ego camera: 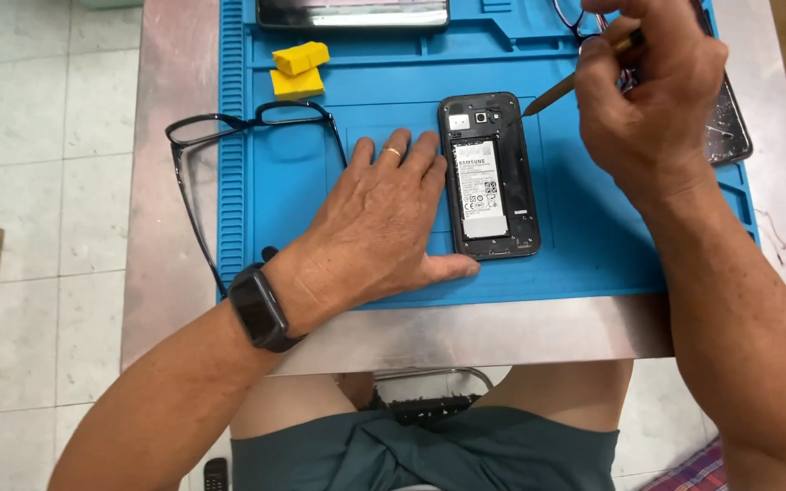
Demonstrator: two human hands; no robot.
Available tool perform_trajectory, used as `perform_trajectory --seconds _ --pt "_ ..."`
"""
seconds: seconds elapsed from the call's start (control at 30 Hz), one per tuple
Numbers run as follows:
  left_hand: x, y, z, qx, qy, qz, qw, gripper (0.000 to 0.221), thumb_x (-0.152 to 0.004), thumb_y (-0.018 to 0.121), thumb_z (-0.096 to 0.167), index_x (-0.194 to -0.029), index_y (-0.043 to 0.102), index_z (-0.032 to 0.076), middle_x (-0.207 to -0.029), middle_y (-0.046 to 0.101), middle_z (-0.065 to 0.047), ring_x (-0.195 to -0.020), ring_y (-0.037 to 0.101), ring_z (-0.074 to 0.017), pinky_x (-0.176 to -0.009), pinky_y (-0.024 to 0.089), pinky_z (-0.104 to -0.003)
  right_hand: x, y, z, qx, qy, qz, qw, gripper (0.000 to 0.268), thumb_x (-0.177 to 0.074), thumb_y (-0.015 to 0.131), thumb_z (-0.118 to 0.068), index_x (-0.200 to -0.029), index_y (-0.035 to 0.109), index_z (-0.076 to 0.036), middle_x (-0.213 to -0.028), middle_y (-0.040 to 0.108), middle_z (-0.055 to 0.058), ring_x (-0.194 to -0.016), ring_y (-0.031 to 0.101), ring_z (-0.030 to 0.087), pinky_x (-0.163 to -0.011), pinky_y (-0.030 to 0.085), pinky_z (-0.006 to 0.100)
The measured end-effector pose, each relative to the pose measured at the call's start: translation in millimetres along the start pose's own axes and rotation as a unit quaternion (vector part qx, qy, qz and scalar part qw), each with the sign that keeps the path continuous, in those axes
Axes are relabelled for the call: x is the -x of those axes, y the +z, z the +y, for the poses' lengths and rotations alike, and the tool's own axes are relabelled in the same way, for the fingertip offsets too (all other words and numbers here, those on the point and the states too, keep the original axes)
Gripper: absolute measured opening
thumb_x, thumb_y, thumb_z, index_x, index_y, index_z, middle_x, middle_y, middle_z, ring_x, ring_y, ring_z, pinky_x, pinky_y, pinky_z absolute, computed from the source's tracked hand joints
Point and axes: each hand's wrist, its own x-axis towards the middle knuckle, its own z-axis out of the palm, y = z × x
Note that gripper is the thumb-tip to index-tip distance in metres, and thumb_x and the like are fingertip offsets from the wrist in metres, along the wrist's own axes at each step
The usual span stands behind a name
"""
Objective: Using a precision screwdriver to remove screws from the internal frame of a mobile phone during disassembly.
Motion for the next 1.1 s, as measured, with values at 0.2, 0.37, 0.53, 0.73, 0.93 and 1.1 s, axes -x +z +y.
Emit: perform_trajectory --seconds 0.2,0.37,0.53,0.73,0.93,1.1 --pt "2 1 0 -0.031 0.001 0.009 0.999 0.110 -0.087 0.059 0.096 -0.137 0.061 -0.002 -0.146 0.057 -0.020 -0.133 0.053 -0.0379 -0.106 0.044 -0.053 -1 1 -2 0.034 -0.022 -0.041 0.998 0.025 -0.116 0.064 0.017 -0.140 0.064 0.009 -0.101 0.060 0.020 -0.082 0.058 0.032 -0.075 0.050 0.045" --pt "2 4 2 -0.050 0.002 0.012 0.999 0.113 -0.087 0.056 0.099 -0.139 0.061 -0.002 -0.148 0.057 -0.020 -0.135 0.053 -0.0383 -0.107 0.043 -0.053 -4 1 -10 0.025 -0.033 -0.056 0.998 0.027 -0.114 0.063 0.019 -0.139 0.063 0.010 -0.101 0.060 0.021 -0.083 0.060 0.032 -0.079 0.053 0.044" --pt "3 2 2 -0.060 0.002 0.018 0.998 0.110 -0.088 0.055 0.098 -0.137 0.063 -0.001 -0.147 0.059 -0.019 -0.133 0.055 -0.0381 -0.104 0.045 -0.052 -5 0 -10 0.055 -0.040 -0.067 0.995 0.028 -0.109 0.064 0.016 -0.136 0.065 0.007 -0.105 0.064 0.018 -0.082 0.062 0.029 -0.079 0.056 0.042" --pt "3 1 3 -0.056 -0.002 0.016 0.998 0.109 -0.087 0.056 0.098 -0.134 0.064 0.000 -0.143 0.059 -0.018 -0.130 0.055 -0.0369 -0.103 0.045 -0.052 -5 1 -11 0.059 -0.045 -0.067 0.995 0.027 -0.112 0.064 0.014 -0.138 0.065 0.007 -0.106 0.067 0.021 -0.084 0.066 0.032 -0.081 0.058 0.044" --pt "2 0 3 -0.062 -0.002 0.009 0.998 0.108 -0.088 0.055 0.099 -0.132 0.065 0.001 -0.140 0.060 -0.017 -0.127 0.056 -0.0353 -0.101 0.046 -0.050 -5 0 -11 0.045 -0.022 -0.070 0.996 0.025 -0.115 0.064 0.016 -0.139 0.064 0.009 -0.100 0.062 0.020 -0.078 0.058 0.030 -0.071 0.051 0.042" --pt "1 2 2 -0.034 -0.007 -0.003 0.999 0.108 -0.088 0.057 0.096 -0.136 0.062 -0.001 -0.145 0.058 -0.019 -0.132 0.053 -0.0380 -0.104 0.044 -0.053 -5 0 -11 0.058 -0.022 -0.069 0.996 0.024 -0.115 0.066 0.014 -0.138 0.065 0.006 -0.100 0.064 0.018 -0.078 0.060 0.030 -0.073 0.052 0.043"
